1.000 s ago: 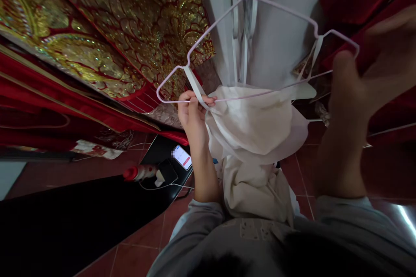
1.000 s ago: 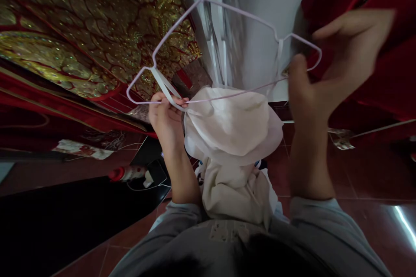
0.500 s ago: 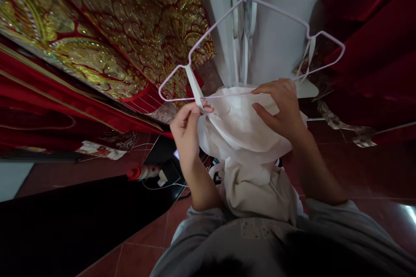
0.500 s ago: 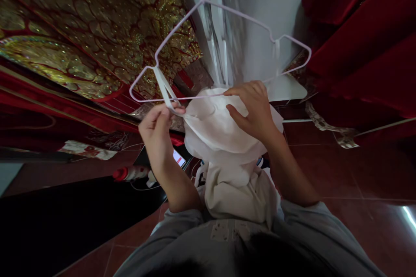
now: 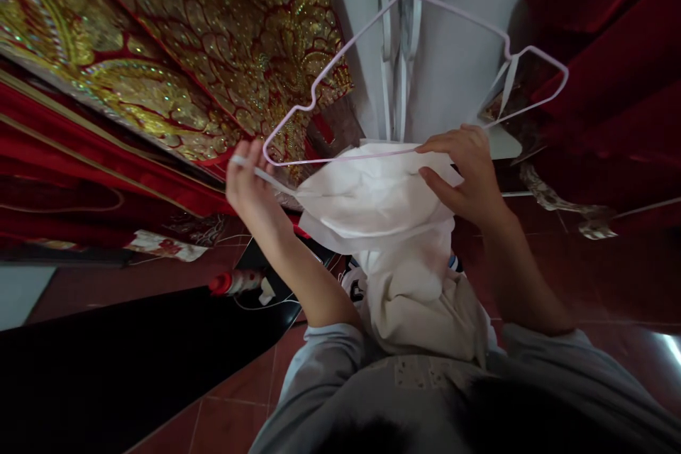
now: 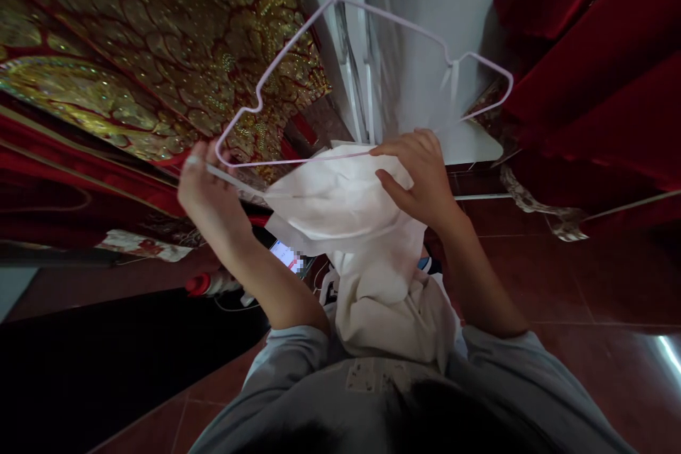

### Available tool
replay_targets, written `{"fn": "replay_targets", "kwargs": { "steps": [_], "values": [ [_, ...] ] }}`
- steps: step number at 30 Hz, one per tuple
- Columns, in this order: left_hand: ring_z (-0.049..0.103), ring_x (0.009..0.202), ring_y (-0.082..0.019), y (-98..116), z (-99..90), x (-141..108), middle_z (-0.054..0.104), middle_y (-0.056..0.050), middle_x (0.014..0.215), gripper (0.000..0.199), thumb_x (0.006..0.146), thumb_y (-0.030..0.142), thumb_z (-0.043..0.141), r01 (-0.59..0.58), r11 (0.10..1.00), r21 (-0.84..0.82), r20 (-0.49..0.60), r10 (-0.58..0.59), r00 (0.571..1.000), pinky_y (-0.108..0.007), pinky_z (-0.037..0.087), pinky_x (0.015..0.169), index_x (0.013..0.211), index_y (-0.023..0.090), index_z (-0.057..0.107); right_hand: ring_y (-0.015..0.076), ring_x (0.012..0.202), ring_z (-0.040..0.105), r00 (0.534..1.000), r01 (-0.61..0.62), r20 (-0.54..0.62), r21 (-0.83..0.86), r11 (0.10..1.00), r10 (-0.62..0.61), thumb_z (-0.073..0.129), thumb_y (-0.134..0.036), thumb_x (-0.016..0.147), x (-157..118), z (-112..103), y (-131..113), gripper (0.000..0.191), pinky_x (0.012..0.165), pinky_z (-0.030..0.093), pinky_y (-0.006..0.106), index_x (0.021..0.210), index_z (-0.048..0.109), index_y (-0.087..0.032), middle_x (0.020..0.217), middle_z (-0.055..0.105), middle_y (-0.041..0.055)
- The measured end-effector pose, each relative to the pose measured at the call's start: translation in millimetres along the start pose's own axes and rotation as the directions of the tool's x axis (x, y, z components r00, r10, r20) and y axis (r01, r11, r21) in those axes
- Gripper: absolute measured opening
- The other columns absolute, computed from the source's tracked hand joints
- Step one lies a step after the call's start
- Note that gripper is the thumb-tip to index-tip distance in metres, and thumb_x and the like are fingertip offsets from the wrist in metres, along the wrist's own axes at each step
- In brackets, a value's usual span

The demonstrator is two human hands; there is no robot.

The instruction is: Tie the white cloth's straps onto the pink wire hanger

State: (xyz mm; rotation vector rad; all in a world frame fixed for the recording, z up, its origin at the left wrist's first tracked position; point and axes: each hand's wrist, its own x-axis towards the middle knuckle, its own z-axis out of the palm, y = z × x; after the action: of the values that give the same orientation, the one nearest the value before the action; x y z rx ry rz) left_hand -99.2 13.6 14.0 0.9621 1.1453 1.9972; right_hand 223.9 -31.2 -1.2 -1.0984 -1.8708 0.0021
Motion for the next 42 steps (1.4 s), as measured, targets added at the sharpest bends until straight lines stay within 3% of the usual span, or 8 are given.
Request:
{"fn": "replay_targets", "kwargs": {
  "steps": [4, 7, 9, 13, 20, 31, 37, 42],
  "values": [
    [0.08, 0.105, -0.026, -2, 24.7, -28, 0.082, -0.01, 0.101, 0.033, 0.096, 0.052, 0.068, 0.083, 0.996, 0.042, 0.276, -0.091, 0.957, -0.042, 0.06, 0.1, 0.099, 0.02, 0.076, 0.0278, 0.108, 0.07, 1.0, 0.025, 0.008, -0.013, 1.0, -0.024, 0.065, -0.034, 0.094, 2, 3, -8, 0.025, 0.115, 0.046, 0.061, 0.119, 0.067, -0.032, 0.113, 0.077, 0.0038],
    [0.079, 0.087, -0.023, 3, 43.5, -39, 0.076, -0.006, 0.082, 0.038, 0.1, 0.057, 0.063, 0.073, 0.997, -0.039, 0.276, -0.059, 0.959, -0.038, 0.064, 0.09, 0.085, 0.022, 0.064, 0.0296, 0.108, 0.07, 0.999, 0.047, -0.004, -0.053, 0.997, -0.047, 0.067, -0.039, 0.094, 7, -5, -5, 0.026, 0.107, 0.052, 0.059, 0.118, 0.068, -0.031, 0.113, 0.076, 0.0057],
    [0.077, 0.08, -0.021, 4, 49.5, -40, 0.073, -0.004, 0.076, 0.037, 0.103, 0.055, 0.058, 0.046, 0.997, -0.056, 0.228, -0.032, 0.973, -0.037, 0.064, 0.086, 0.084, 0.024, 0.058, 0.0291, 0.1, 0.07, 0.97, -0.019, -0.245, -0.094, 0.995, -0.005, 0.07, -0.045, 0.093, 11, -17, 9, 0.026, 0.095, 0.056, 0.053, 0.112, 0.07, -0.028, 0.107, 0.074, 0.0092],
    [0.073, 0.072, -0.019, -2, 52.9, -38, 0.069, -0.001, 0.07, 0.029, 0.105, 0.046, 0.054, -0.004, 0.996, -0.085, 0.188, 0.02, 0.982, -0.036, 0.063, 0.084, 0.085, 0.025, 0.054, 0.0197, 0.073, 0.061, 0.665, -0.208, -0.728, 0.034, 0.977, 0.167, 0.081, -0.055, 0.086, 13, -43, 46, 0.033, 0.07, 0.053, 0.04, 0.09, 0.07, -0.024, 0.085, 0.066, 0.0057],
    [0.066, 0.065, -0.016, -14, 63.7, -45, 0.061, 0.002, 0.065, 0.032, 0.104, 0.05, 0.05, -0.062, 0.995, -0.074, 0.09, 0.069, 0.994, -0.035, 0.06, 0.083, 0.083, 0.025, 0.049, 0.0184, 0.086, 0.072, 0.949, -0.249, -0.129, 0.261, 0.933, 0.289, 0.079, -0.034, 0.09, 19, -45, 11, 0.027, 0.08, 0.062, 0.039, 0.116, 0.077, -0.028, 0.099, 0.078, 0.004],
    [0.067, 0.064, -0.015, -10, 62.7, -48, 0.061, 0.003, 0.063, 0.031, 0.103, 0.046, 0.053, -0.024, 0.996, -0.091, 0.094, 0.032, 0.995, -0.032, 0.059, 0.08, 0.083, 0.025, 0.047, 0.0094, 0.065, 0.058, 0.83, -0.434, -0.159, 0.417, 0.799, 0.534, 0.082, -0.026, 0.074, 43, -40, 7, 0.029, 0.056, 0.045, 0.027, 0.1, 0.07, -0.023, 0.09, 0.07, -0.0005],
    [0.068, 0.063, -0.015, -11, 63.5, -53, 0.064, 0.002, 0.065, 0.029, 0.105, 0.042, 0.051, 0.024, 0.993, -0.118, 0.114, -0.01, 0.993, -0.029, 0.057, 0.073, 0.083, 0.024, 0.048, 0.0082, 0.054, 0.054, 0.897, -0.063, -0.344, 0.52, 0.852, 0.277, 0.071, -0.016, 0.083, 63, -44, 1, 0.037, 0.05, 0.04, 0.027, 0.114, 0.082, -0.031, 0.102, 0.082, -0.0011],
    [0.07, 0.063, -0.016, -10, 60.7, -53, 0.069, 0.0, 0.068, 0.026, 0.106, 0.036, 0.048, 0.04, 0.992, -0.121, 0.153, -0.021, 0.988, -0.029, 0.057, 0.072, 0.083, 0.023, 0.05, 0.0287, 0.131, 0.071, 0.842, 0.079, -0.5, 0.486, 0.87, 0.203, 0.072, -0.012, 0.088, 61, -47, 50, 0.049, 0.061, 0.053, 0.027, 0.131, 0.075, -0.035, 0.142, 0.073, -0.0021]
  ]
}}
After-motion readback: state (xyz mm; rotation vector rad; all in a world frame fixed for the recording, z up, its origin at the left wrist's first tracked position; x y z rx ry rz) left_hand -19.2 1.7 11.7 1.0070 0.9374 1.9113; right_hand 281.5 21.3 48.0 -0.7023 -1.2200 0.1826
